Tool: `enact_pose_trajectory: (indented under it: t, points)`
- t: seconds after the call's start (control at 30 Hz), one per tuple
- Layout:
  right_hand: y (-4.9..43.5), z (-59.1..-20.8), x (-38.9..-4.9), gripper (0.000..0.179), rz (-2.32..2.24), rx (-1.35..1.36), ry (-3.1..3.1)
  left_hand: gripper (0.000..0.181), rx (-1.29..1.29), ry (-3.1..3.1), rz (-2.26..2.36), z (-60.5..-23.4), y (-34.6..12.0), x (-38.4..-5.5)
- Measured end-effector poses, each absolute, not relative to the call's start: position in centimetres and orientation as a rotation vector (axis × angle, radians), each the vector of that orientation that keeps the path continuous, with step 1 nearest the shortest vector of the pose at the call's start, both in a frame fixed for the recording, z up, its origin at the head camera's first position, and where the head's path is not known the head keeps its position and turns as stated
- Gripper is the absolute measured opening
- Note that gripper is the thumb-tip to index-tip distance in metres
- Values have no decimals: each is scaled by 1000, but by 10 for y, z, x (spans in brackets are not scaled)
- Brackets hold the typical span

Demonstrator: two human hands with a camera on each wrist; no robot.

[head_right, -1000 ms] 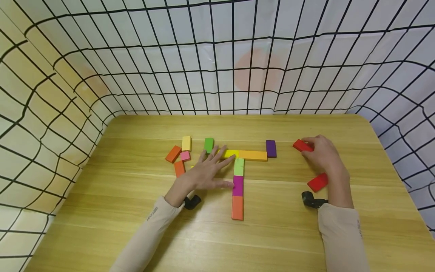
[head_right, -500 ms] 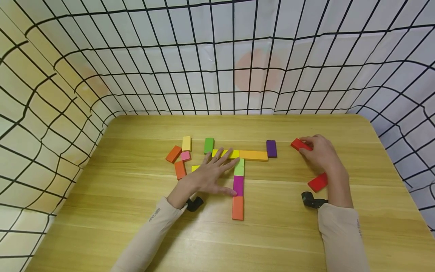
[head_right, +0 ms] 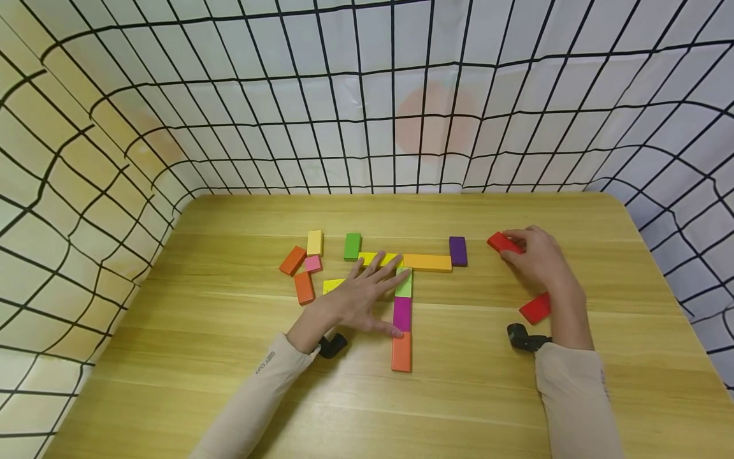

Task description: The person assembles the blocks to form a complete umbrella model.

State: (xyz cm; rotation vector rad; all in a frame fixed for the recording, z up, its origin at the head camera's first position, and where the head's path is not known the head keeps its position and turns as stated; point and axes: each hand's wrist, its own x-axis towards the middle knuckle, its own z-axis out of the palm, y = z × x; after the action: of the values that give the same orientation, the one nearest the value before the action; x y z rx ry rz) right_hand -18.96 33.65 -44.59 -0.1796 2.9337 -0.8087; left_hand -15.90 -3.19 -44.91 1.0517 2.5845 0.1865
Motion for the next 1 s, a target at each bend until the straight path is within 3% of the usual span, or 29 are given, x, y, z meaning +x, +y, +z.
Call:
enact_pose_trajectory:
  t: [0.47, 1.0]
  points:
    - [315, -445, -198, 49, -1000, -196, 2924, 116, 1066, 2592, 149, -450, -33, -158]
    - [267, -443, -248, 51, -1096, -119, 2785, 116, 1045, 2595, 134, -453, -32, -159]
